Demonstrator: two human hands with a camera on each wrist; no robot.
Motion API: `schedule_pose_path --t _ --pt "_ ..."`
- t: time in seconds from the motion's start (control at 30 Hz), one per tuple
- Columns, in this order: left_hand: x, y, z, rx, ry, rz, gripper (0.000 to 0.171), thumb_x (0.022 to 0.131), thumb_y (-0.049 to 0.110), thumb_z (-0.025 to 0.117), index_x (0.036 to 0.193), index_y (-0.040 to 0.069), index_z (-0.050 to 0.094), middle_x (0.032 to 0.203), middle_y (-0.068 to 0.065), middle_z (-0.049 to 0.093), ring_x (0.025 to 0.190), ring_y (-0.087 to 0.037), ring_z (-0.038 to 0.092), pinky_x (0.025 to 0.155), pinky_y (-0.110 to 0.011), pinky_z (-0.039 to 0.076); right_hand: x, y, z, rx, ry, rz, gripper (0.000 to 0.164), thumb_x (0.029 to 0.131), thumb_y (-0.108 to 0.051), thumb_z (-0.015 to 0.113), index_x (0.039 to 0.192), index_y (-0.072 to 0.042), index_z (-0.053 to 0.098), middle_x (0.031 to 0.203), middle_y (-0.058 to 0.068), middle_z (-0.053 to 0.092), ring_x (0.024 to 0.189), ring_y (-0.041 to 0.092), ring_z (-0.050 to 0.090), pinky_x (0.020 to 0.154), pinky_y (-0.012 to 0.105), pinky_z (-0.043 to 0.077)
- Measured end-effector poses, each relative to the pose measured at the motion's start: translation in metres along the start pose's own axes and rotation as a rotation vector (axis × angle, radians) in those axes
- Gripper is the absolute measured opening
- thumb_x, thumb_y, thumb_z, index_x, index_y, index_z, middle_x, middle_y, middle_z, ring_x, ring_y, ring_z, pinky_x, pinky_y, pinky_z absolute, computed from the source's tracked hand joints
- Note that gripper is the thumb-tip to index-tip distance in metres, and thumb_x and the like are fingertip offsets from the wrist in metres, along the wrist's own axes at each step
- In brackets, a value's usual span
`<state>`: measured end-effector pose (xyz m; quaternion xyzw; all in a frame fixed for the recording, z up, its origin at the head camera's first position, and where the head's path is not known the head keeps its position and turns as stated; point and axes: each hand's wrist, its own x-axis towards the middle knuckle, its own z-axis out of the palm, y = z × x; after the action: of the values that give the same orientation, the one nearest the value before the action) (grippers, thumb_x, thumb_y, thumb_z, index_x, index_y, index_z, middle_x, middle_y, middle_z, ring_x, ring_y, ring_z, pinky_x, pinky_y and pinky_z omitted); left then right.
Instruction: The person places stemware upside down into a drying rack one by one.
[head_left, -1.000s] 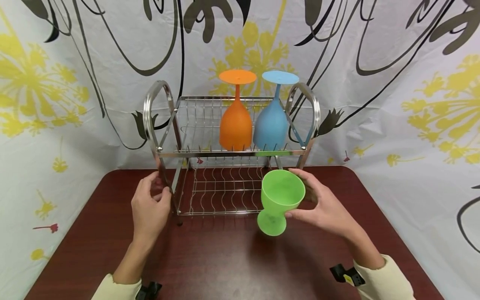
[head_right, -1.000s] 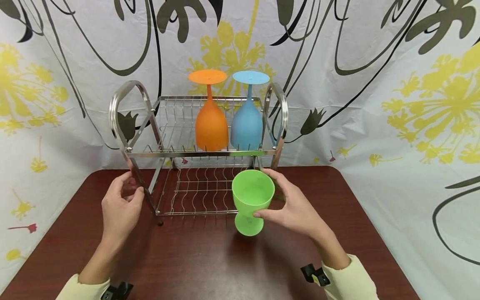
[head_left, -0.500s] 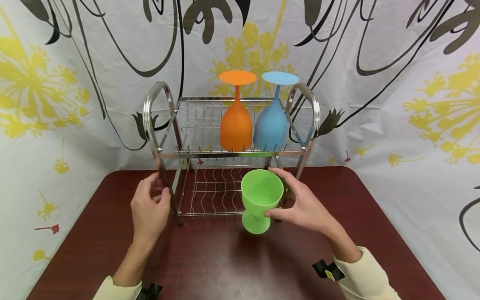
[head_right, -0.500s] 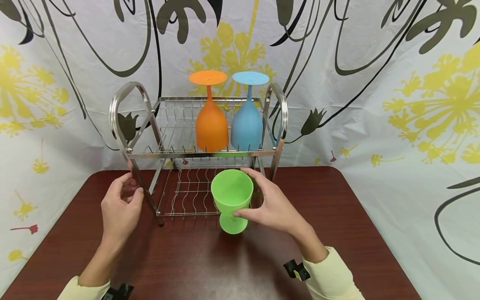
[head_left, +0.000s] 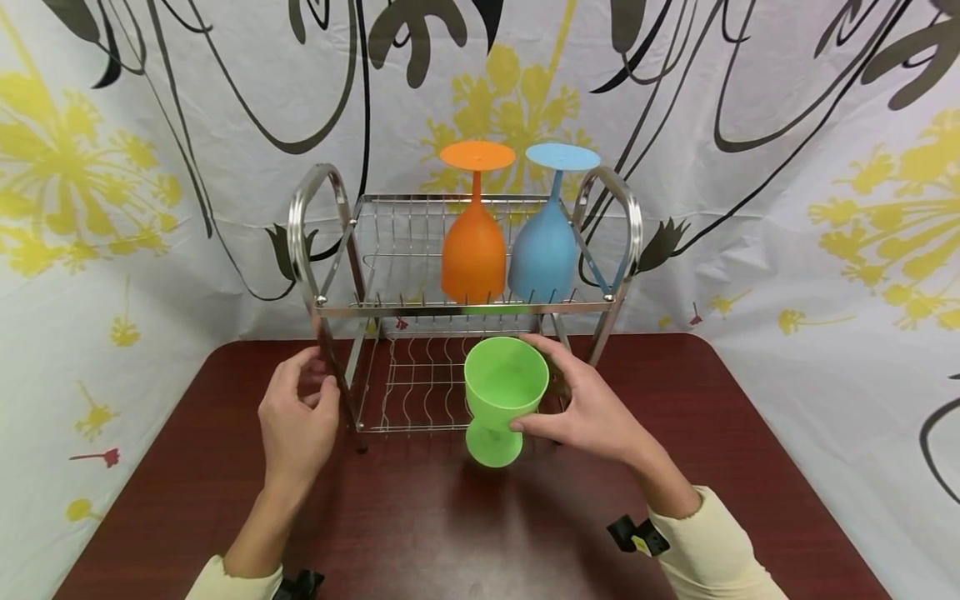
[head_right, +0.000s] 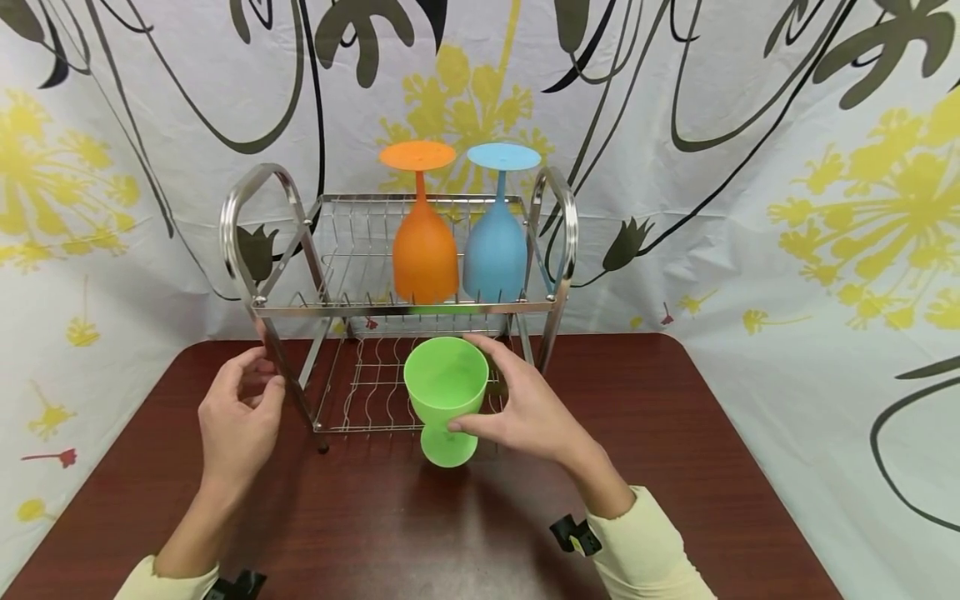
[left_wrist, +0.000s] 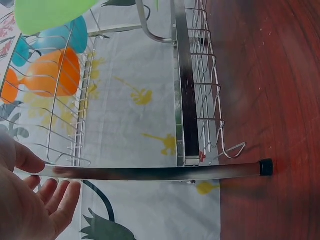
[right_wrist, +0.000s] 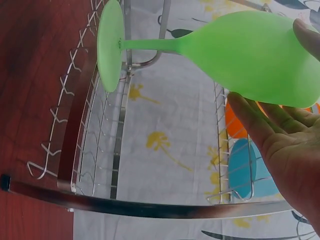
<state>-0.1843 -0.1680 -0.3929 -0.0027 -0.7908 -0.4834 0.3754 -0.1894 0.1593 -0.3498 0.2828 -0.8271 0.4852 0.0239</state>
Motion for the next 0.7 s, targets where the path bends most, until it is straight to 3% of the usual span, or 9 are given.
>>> schedule_pose_path --t 0.07,0.2,0.3,0.4,0.5,0.7 --pt "-0.001 0.0 0.001 -0.005 0.042 0.024 0.031 0.085 -0.008 0.06 0.115 0.001 0.065 0.096 -0.009 0.063 0.083 -0.004 0.058 0.067 -0.004 0.049 0.001 0.0 0.002 -0.011 0.006 -0.008 0.09 0.072 -0.025 0.088 0.147 -0.019 0.038 0.129 0.001 0.054 0.103 0.019 0.059 0.082 0.034 0.054" --pt "-0.004 0.001 0.004 -0.014 0.159 0.141 0.027 0.084 -0.011 0.058 0.108 -0.003 0.067 0.089 -0.014 0.064 0.079 -0.007 0.056 0.067 -0.005 0.045 0.004 -0.003 0.004 -0.013 0.007 -0.027 0.09 0.071 -0.024 0.088 0.146 -0.02 0.038 0.131 -0.002 0.053 0.107 0.017 0.058 0.091 0.038 0.051" --pt "-0.005 0.002 0.007 -0.016 0.19 0.22 0.024 0.083 -0.013 0.059 0.104 -0.005 0.068 0.085 -0.015 0.064 0.076 -0.007 0.054 0.067 -0.007 0.042 0.007 -0.006 0.007 0.014 -0.006 -0.035 0.091 0.071 -0.022 0.088 0.147 -0.017 0.037 0.131 -0.001 0.054 0.107 0.017 0.059 0.091 0.039 0.052" --pt "-0.007 0.004 0.009 -0.014 0.123 0.24 0.023 0.084 -0.011 0.061 0.104 -0.003 0.069 0.084 -0.012 0.065 0.074 -0.004 0.054 0.066 -0.007 0.042 0.009 -0.008 0.01 0.01 -0.009 -0.045 0.092 0.071 -0.021 0.088 0.147 -0.016 0.037 0.132 -0.001 0.053 0.108 0.017 0.058 0.092 0.039 0.052" --pt "-0.01 0.009 0.013 -0.023 0.013 0.239 0.022 0.087 -0.006 0.062 0.107 0.0 0.069 0.084 -0.007 0.066 0.07 -0.004 0.056 0.062 -0.008 0.044 0.011 -0.011 0.012 -0.016 0.003 -0.067 0.093 0.07 -0.02 0.089 0.147 -0.017 0.037 0.135 -0.002 0.052 0.112 0.017 0.055 0.095 0.042 0.049" --pt "-0.015 0.018 0.024 -0.079 -0.157 0.185 0.015 0.093 0.006 0.062 0.106 0.008 0.07 0.083 -0.003 0.07 0.062 -0.009 0.057 0.053 -0.016 0.043 0.012 -0.016 0.018 -0.077 0.047 -0.126 0.094 0.067 -0.018 0.09 0.146 -0.021 0.038 0.137 -0.002 0.051 0.12 0.017 0.05 0.098 0.047 0.047"
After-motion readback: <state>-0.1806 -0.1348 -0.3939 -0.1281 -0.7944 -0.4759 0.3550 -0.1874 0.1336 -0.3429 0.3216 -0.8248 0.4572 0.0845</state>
